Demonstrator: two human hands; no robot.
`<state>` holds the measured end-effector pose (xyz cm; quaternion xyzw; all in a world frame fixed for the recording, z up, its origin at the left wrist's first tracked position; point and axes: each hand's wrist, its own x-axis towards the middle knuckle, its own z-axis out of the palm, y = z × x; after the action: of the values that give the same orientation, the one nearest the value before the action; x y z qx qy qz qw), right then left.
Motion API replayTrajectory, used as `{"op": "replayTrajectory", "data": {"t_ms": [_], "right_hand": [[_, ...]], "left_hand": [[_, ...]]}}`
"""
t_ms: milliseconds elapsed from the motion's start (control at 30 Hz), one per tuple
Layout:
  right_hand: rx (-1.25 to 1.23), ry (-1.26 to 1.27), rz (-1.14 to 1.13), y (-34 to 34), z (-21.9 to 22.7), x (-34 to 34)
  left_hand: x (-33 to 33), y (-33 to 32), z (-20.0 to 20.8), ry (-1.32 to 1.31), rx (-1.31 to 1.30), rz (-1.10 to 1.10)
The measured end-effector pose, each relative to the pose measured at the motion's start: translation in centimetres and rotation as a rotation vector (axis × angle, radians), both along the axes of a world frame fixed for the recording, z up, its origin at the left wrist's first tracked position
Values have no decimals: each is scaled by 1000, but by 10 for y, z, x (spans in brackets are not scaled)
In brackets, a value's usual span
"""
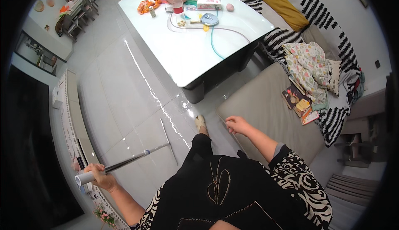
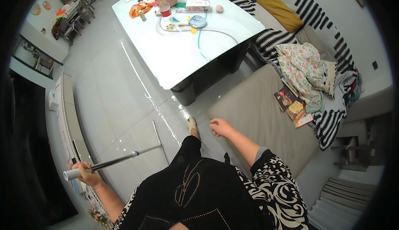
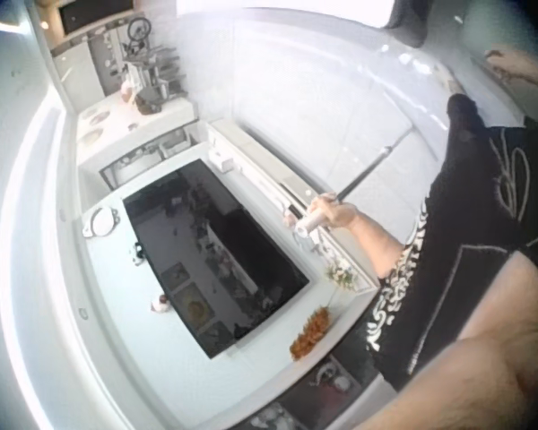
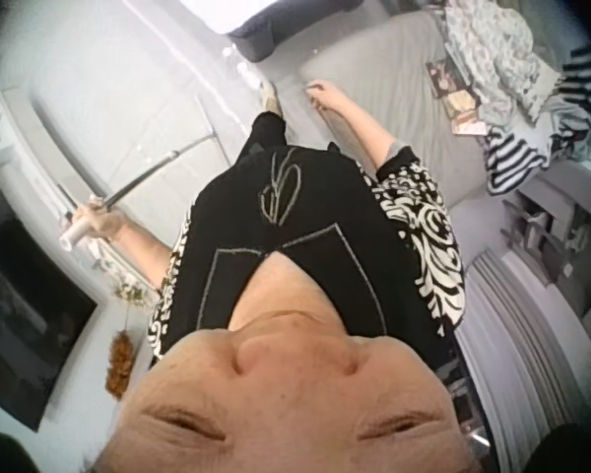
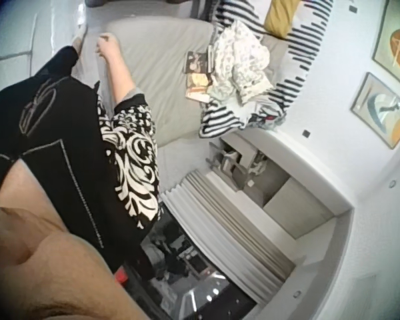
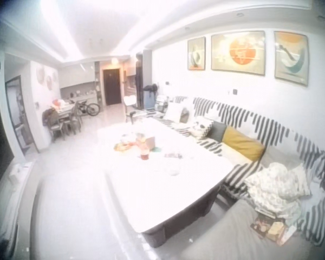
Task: The person mops a tiled floor using a flat mop, moving it back and forth across the living room area. They navigate around furniture including a sofa, coffee table, and TV stand, and continue into an adjacent dining area with chairs and a table.
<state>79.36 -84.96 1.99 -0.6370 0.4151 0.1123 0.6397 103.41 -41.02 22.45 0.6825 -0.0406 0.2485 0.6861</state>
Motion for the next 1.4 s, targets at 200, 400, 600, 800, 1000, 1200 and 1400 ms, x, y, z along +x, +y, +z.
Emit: {"op": "replayTrajectory", "data": {"t_ms": [200, 400, 600, 800, 1000, 1200, 1400], "right_hand": [[-8, 170, -281, -91, -16, 1], [103, 259, -436, -104, -11, 6], [162, 206, -489, -142, 5, 62], [206, 105, -743, -224, -2, 107], [451, 6, -1161, -323, -69, 134], [647, -217, -1254, -410, -121, 184], [729, -625, -1163, -473, -133, 222]], "left_hand": [[101, -62, 0, 74, 107, -14], [175, -109, -8, 116, 177, -49], [219, -128, -12, 154, 200, 20], [237, -150, -18, 137, 234, 44], [244, -190, -35, 154, 245, 46], [231, -236, -47, 239, 325, 248], [210, -275, -58, 357, 429, 528]]}}
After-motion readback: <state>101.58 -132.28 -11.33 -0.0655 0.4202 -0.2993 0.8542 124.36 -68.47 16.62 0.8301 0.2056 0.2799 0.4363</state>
